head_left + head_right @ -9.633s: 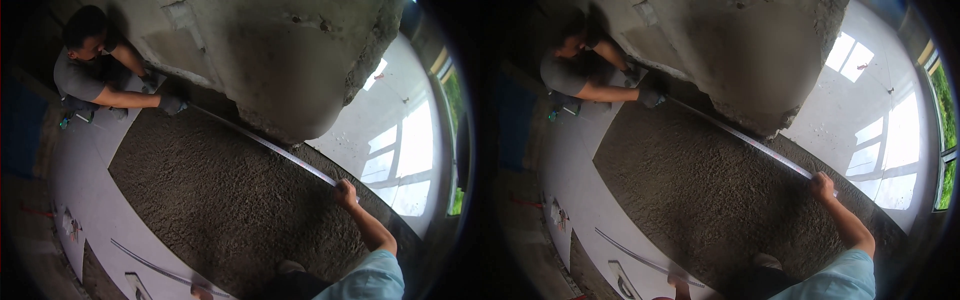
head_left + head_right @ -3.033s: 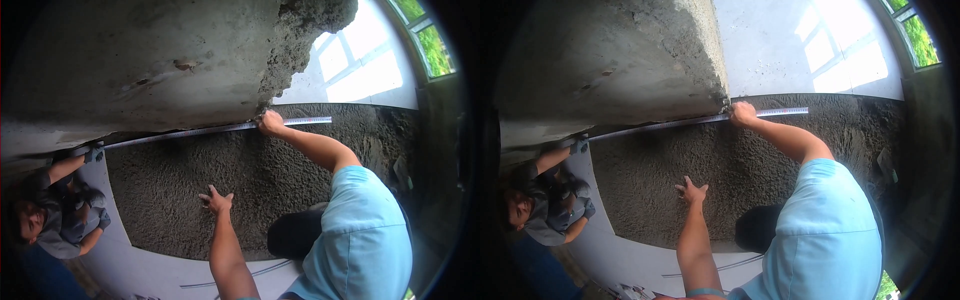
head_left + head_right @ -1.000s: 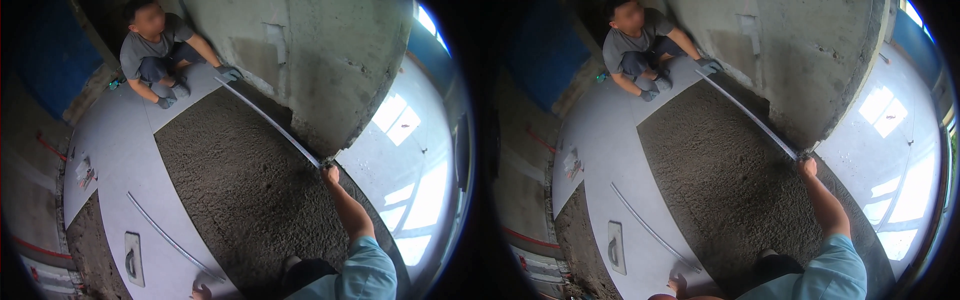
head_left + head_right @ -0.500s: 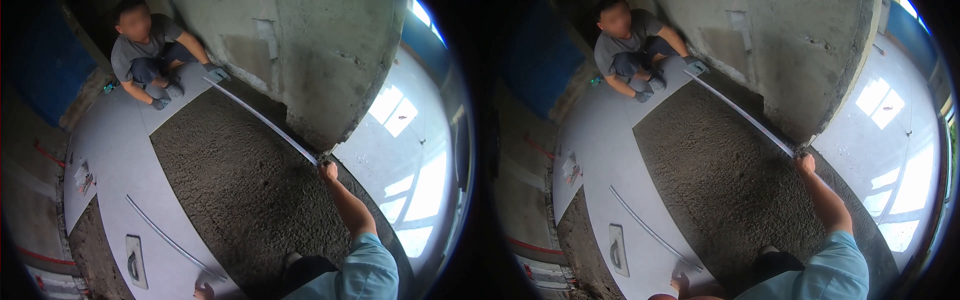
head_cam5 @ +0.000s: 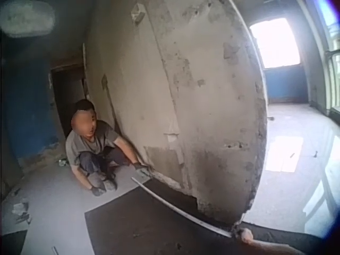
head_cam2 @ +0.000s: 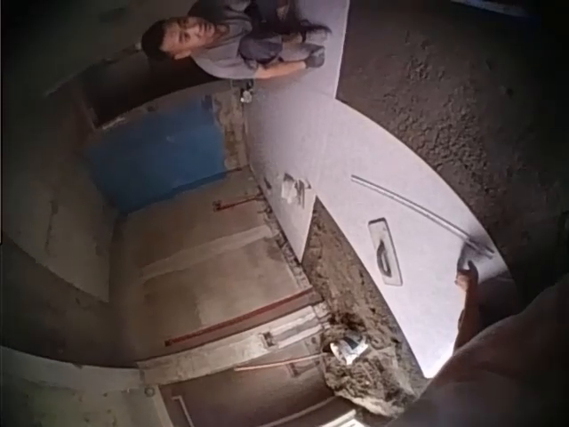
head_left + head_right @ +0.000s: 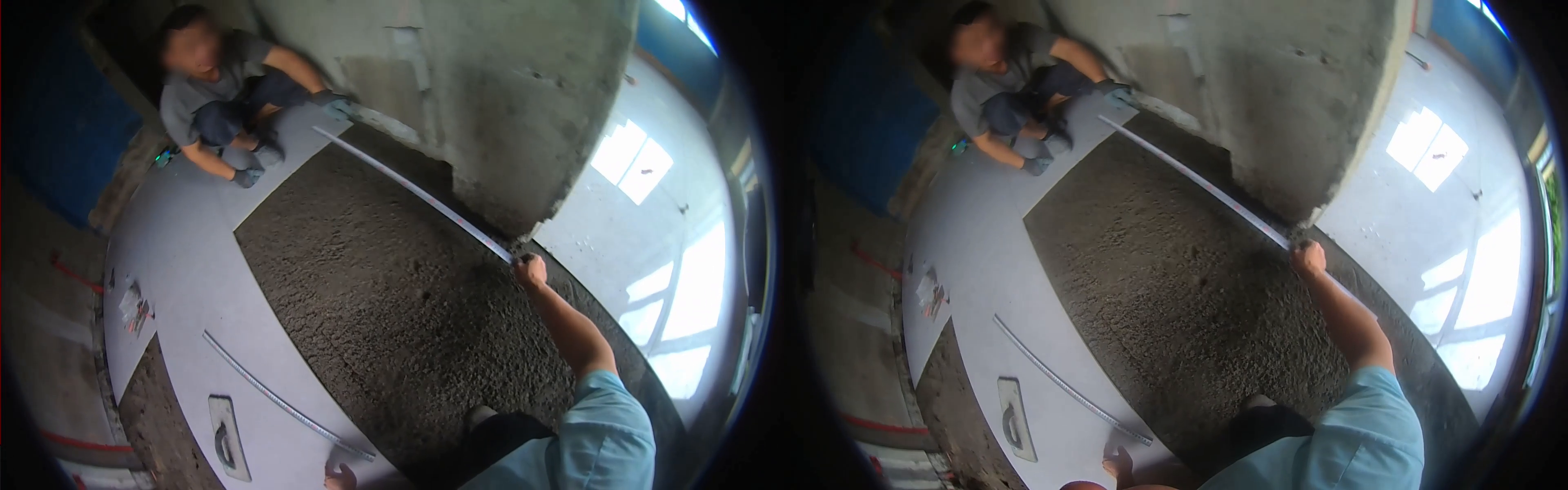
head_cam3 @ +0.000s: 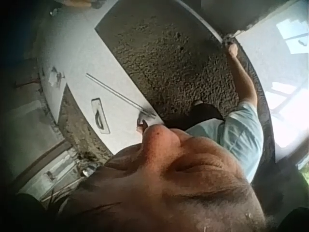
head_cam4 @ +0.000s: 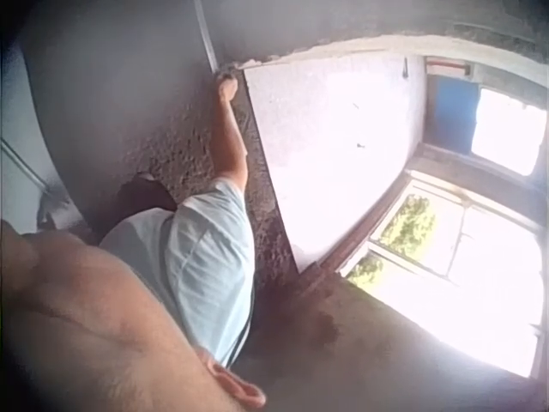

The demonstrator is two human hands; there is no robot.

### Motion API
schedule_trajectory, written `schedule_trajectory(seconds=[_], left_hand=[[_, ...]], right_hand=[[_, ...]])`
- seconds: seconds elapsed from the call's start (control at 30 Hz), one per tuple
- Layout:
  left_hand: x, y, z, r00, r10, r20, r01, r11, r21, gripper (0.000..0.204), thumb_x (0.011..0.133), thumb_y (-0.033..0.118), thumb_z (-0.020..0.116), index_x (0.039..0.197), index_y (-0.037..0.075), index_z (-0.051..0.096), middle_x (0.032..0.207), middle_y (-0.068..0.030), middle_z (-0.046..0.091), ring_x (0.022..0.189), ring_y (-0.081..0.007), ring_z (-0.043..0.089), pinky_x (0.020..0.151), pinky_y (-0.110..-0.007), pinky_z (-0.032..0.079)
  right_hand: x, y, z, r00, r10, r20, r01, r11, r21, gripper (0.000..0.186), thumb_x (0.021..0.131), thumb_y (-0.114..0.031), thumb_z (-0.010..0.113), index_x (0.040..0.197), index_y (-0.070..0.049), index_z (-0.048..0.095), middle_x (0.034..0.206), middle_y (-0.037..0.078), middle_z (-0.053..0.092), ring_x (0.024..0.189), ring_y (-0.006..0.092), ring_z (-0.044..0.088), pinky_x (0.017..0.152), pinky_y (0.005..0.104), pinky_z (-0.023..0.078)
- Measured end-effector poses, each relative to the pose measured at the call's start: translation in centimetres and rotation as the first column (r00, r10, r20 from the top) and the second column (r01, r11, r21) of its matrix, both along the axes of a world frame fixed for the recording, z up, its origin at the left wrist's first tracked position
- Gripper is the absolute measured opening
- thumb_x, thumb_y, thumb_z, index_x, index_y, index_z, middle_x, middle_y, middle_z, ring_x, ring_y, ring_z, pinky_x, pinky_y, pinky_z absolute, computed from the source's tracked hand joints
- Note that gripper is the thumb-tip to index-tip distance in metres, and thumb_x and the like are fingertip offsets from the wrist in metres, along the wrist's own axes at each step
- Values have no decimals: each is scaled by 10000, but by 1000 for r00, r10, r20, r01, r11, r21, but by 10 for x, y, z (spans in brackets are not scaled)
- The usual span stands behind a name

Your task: Measuring and preparing a floor area with a sand-cement mix for laying tiles.

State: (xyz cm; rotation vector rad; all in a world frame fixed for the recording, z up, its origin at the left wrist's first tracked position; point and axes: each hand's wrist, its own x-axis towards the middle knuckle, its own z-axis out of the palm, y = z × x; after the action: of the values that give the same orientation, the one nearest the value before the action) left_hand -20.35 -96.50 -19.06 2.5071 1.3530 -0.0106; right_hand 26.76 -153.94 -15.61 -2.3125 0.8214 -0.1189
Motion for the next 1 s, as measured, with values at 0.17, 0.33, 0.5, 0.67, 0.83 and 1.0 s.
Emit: schedule_trajectory(seconds=[0.17, 0.33, 0.5, 0.67, 0.83, 1.0], left_hand=[[-6, -3, 16, 999, 50, -8, -51, 999, -16, 426, 838, 205, 631, 1198, -24, 635, 1133, -227, 674, 1033, -376, 656, 910, -435, 504], [5, -13, 15, 995, -94, -42, 94, 996, 5, 416, 825, 200, 624, 1179, -19, 650, 1137, -211, 677, 1007, -382, 660, 896, -447, 504], [12, -10, 23, 995, -66, -78, 66, 998, -5, 419, 830, 199, 593, 1177, -29, 650, 1140, -217, 674, 1017, -390, 654, 900, -450, 501], [20, -21, 36, 994, -44, -101, 44, 999, 6, 442, 829, 210, 579, 1192, -36, 636, 1148, -228, 666, 1028, -396, 649, 915, -455, 496], [12, -6, 33, 988, -125, -89, 126, 992, 2, 450, 844, 188, 619, 1220, -58, 613, 1188, -254, 643, 1090, -389, 631, 960, -430, 485], [22, -16, 40, 985, -81, -150, 74, 996, -54, 460, 829, 211, 626, 1210, -47, 625, 1168, -248, 654, 1078, -387, 637, 951, -439, 486]], right_hand=[[17, 34, 24, 986, 69, -154, -52, 992, 116, 316, 826, -325, 623, 964, -55, 712, 998, 203, 692, 990, 374, 655, 849, 465, 515], [-2, 3, 15, 991, -25, -133, 38, 995, 97, 292, 807, -298, 631, 935, -56, 731, 1013, 198, 697, 1006, 356, 655, 886, 443, 516], [-10, -3, 6, 991, -23, -134, 36, 995, 92, 320, 800, -308, 643, 964, -44, 716, 1031, 205, 689, 1033, 357, 643, 900, 445, 507], [-9, -3, 2, 988, -18, -154, 33, 995, 94, 307, 802, -277, 623, 975, -40, 712, 1037, 205, 688, 1037, 361, 640, 905, 445, 504], [0, 8, 2, 992, -8, -125, 16, 998, 65, 288, 815, -273, 620, 970, -50, 717, 977, 200, 701, 967, 349, 672, 850, 435, 527], [-9, -3, 3, 992, -40, -122, 43, 999, 23, 301, 824, -296, 621, 986, -62, 719, 992, 201, 699, 968, 357, 670, 856, 434, 526]])
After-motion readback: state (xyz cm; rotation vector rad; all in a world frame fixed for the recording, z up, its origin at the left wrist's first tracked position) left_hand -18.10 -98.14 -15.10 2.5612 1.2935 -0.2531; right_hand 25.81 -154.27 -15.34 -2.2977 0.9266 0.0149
